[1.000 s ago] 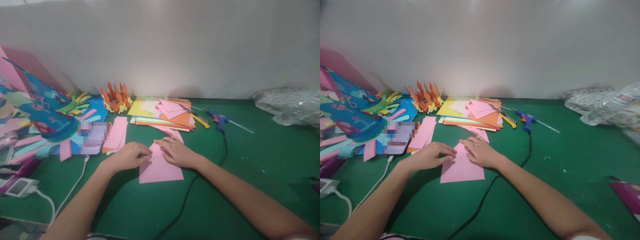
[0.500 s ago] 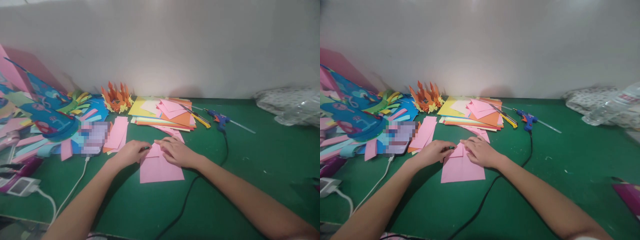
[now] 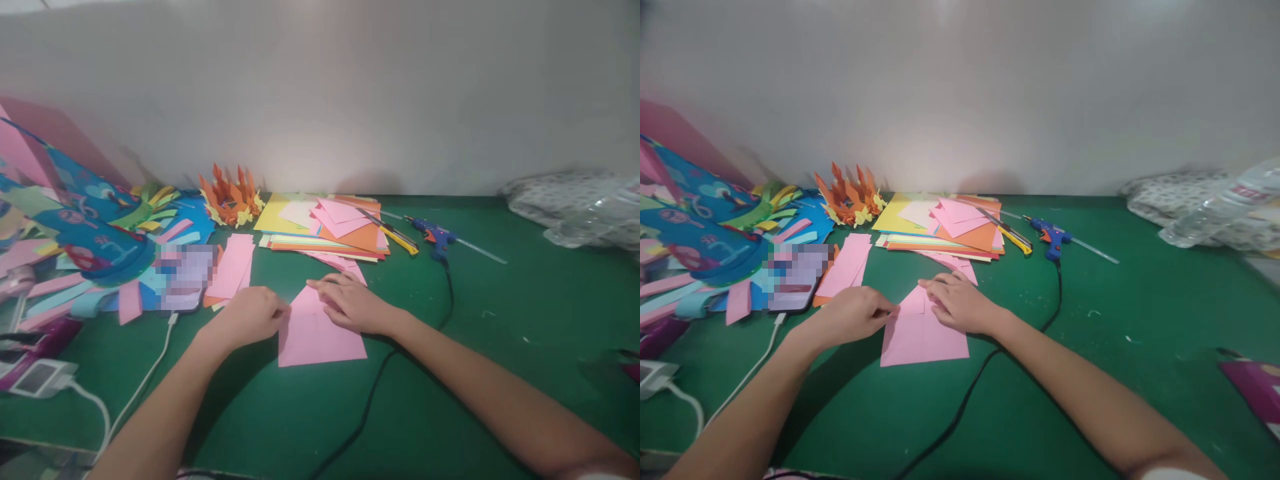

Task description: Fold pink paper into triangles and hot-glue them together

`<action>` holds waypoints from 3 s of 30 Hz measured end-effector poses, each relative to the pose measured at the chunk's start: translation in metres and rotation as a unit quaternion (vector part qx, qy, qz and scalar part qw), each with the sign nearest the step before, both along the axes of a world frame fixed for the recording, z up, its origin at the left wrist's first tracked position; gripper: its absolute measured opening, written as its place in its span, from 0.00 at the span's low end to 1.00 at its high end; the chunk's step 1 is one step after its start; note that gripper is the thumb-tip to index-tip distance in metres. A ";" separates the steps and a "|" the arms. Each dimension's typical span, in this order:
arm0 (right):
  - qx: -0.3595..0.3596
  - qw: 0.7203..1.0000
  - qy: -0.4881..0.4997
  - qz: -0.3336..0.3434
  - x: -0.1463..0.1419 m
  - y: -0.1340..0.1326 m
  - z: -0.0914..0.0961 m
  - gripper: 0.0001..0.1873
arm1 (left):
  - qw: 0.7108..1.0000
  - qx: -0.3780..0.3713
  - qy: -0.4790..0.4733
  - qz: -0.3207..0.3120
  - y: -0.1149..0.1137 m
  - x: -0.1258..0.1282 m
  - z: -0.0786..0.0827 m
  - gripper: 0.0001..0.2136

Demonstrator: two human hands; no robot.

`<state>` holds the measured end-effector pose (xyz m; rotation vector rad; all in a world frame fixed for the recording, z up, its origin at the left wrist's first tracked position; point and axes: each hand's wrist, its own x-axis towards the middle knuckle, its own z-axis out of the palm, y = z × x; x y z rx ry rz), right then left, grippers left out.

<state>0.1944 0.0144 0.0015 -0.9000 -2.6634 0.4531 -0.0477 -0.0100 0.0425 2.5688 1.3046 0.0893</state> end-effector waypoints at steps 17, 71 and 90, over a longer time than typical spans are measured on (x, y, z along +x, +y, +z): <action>0.043 0.996 0.068 -0.026 0.004 0.004 -0.008 0.16 | 0.977 0.066 -0.197 -0.045 0.012 0.035 -0.043 0.09; 0.194 0.976 0.045 0.088 0.031 0.021 -0.014 0.14 | 0.983 0.141 -0.098 -0.071 0.007 0.042 -0.053 0.16; 0.200 0.973 0.038 0.108 0.034 0.024 -0.013 0.13 | 0.984 0.143 -0.094 -0.058 0.006 0.043 -0.055 0.15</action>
